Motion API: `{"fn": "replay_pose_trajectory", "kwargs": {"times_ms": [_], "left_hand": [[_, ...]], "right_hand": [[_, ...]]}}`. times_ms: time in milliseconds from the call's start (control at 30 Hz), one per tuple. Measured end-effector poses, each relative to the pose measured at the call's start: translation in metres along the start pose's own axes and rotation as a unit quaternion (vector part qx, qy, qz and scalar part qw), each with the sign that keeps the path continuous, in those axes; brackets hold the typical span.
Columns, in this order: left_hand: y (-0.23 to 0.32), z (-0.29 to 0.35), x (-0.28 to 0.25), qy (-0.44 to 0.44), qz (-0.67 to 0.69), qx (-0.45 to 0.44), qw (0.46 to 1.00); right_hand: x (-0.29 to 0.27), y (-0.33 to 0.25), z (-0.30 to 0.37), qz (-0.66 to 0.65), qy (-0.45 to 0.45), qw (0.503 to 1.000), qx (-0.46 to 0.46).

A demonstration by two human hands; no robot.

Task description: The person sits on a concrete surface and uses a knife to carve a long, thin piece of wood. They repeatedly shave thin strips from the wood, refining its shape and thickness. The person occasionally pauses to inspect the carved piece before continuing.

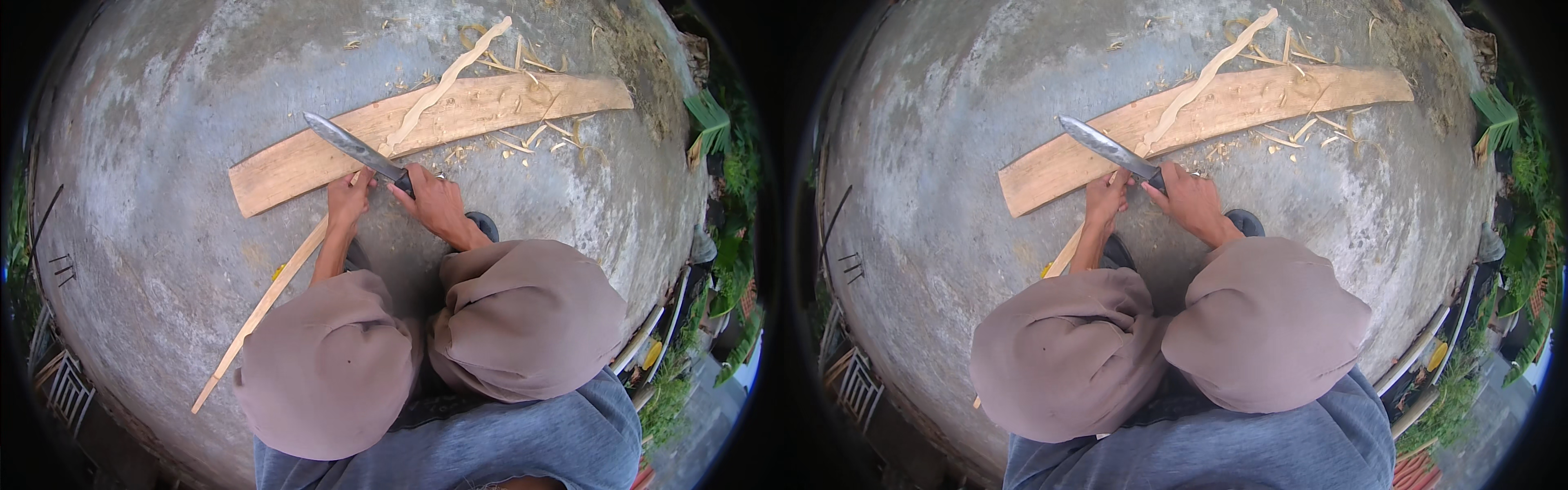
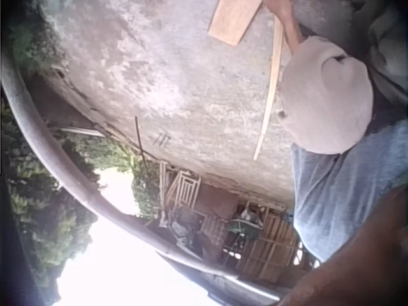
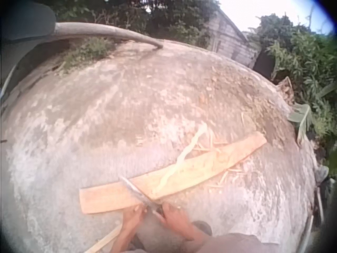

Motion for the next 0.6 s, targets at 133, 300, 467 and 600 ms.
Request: {"fn": "replay_pose_trajectory", "kwargs": {"times_ms": [133, 300, 467, 600], "left_hand": [[0.001, 0.002, -0.002, 0.006, -0.014, -0.008, 1.000], [0.008, 0.006, 0.004, 0.006, 0.017, 0.006, 1.000], [0.006, 0.005, -0.004, 0.005, 0.004, -0.011, 1.000], [0.005, 0.003, 0.010, -0.007, 0.012, -0.013, 1.000]], "right_hand": [[0.018, 0.020, -0.006, 0.030, -0.031, 0.998, 0.053], [0.010, 0.014, 0.003, 0.004, -0.011, 0.999, 0.040], [0.016, 0.021, -0.005, 0.022, -0.024, 0.998, 0.047], [0.008, 0.021, 0.003, 0.018, -0.012, 0.998, 0.055]]}}
Point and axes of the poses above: each hand's wrist, its own z-axis away from the middle knuckle, its own x-axis out of the palm, y = z × x, the point moved 8 cm from there along -z, towards the middle knuckle, and after that the axes turned 6 degrees about x, right-handed, at the moved point
